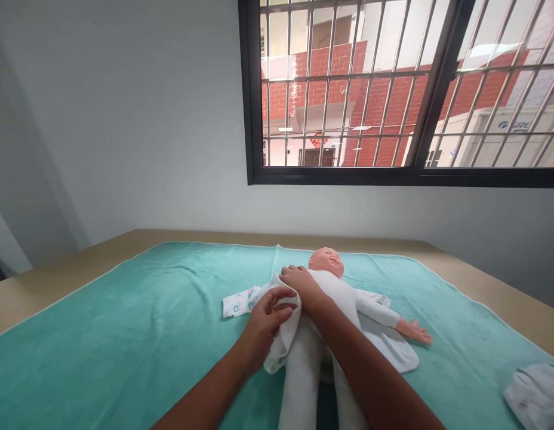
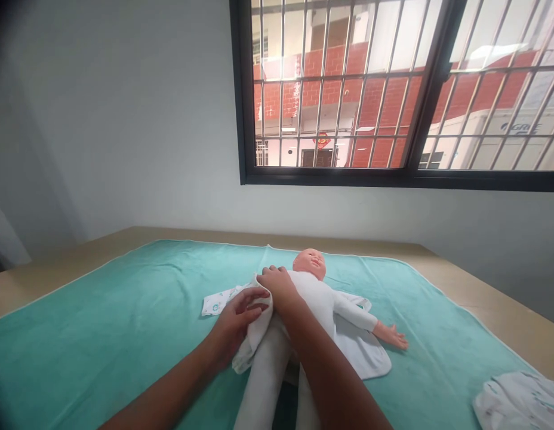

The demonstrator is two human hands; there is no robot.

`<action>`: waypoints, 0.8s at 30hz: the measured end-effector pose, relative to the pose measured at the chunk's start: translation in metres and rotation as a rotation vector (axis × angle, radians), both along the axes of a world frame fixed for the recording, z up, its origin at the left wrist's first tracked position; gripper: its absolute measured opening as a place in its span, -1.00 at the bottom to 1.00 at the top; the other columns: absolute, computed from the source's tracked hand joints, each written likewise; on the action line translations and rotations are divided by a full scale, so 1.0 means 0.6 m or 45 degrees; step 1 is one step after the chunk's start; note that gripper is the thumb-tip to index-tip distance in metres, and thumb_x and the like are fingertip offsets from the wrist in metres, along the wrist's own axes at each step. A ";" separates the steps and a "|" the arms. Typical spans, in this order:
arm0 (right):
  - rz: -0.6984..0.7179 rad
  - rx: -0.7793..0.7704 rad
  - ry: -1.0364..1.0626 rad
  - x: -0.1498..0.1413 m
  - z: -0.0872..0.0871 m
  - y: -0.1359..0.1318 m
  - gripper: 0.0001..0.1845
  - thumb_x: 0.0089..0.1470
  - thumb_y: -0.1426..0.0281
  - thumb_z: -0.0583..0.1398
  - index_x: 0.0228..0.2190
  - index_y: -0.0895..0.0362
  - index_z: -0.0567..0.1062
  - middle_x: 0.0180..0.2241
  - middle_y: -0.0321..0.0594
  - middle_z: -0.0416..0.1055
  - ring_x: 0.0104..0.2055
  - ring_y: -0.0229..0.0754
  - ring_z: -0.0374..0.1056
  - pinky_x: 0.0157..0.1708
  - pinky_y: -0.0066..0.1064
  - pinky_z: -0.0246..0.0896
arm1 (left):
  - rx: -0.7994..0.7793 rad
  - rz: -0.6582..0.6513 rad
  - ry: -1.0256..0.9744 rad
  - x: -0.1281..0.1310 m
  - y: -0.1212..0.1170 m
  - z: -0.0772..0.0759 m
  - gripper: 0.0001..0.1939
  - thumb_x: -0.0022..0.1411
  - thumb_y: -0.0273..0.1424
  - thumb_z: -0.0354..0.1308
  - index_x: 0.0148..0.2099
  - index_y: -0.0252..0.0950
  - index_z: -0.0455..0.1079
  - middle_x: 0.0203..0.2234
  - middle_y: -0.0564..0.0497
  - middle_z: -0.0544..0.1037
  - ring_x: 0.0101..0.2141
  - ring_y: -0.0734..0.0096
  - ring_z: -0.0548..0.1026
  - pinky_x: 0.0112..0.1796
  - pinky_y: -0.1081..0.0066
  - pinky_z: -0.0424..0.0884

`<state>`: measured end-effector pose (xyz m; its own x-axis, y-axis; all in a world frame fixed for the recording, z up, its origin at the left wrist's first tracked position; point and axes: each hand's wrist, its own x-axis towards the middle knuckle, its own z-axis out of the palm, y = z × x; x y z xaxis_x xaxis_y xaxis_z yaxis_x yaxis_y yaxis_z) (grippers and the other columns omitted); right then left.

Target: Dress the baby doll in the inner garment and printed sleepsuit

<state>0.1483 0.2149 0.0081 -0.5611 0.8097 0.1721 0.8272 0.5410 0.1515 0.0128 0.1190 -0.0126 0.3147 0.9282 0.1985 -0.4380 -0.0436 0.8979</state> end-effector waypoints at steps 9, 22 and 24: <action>-0.146 0.090 0.113 -0.011 0.002 -0.012 -0.85 0.17 0.42 0.07 -0.27 0.12 0.44 -0.24 -0.06 0.42 -0.16 -0.02 0.30 -0.19 -0.22 0.09 | -0.032 -0.512 0.005 0.038 -0.078 0.046 -0.75 0.03 -0.51 0.30 -0.17 -0.38 0.50 -0.15 -0.19 0.57 -0.17 0.28 0.52 -0.11 0.33 0.38; -0.123 0.074 0.459 0.026 0.027 -0.024 -0.72 0.25 0.33 -0.02 -0.14 0.05 0.45 -0.14 -0.21 0.48 -0.16 -0.17 0.39 -0.18 -0.39 0.18 | 0.849 0.656 1.168 -0.076 0.090 -0.066 -0.65 0.31 -0.29 -0.02 0.09 -0.25 0.37 0.08 -0.13 0.43 0.12 0.16 0.33 0.17 0.06 0.21; -0.207 0.141 0.657 0.066 0.028 -0.039 -0.66 0.27 0.28 -0.07 -0.12 0.04 0.44 -0.11 -0.22 0.47 -0.14 -0.17 0.38 -0.18 -0.39 0.20 | 0.892 0.619 1.325 -0.073 0.093 -0.077 -0.57 0.35 -0.24 -0.06 0.18 -0.26 0.30 0.17 -0.14 0.36 0.19 0.16 0.26 0.20 0.05 0.16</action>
<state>0.1879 0.1915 0.0250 -0.2505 0.8403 0.4808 0.8807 0.4040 -0.2473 -0.0311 0.1747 -0.0588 0.2787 0.7903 0.5456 0.6201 -0.5819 0.5262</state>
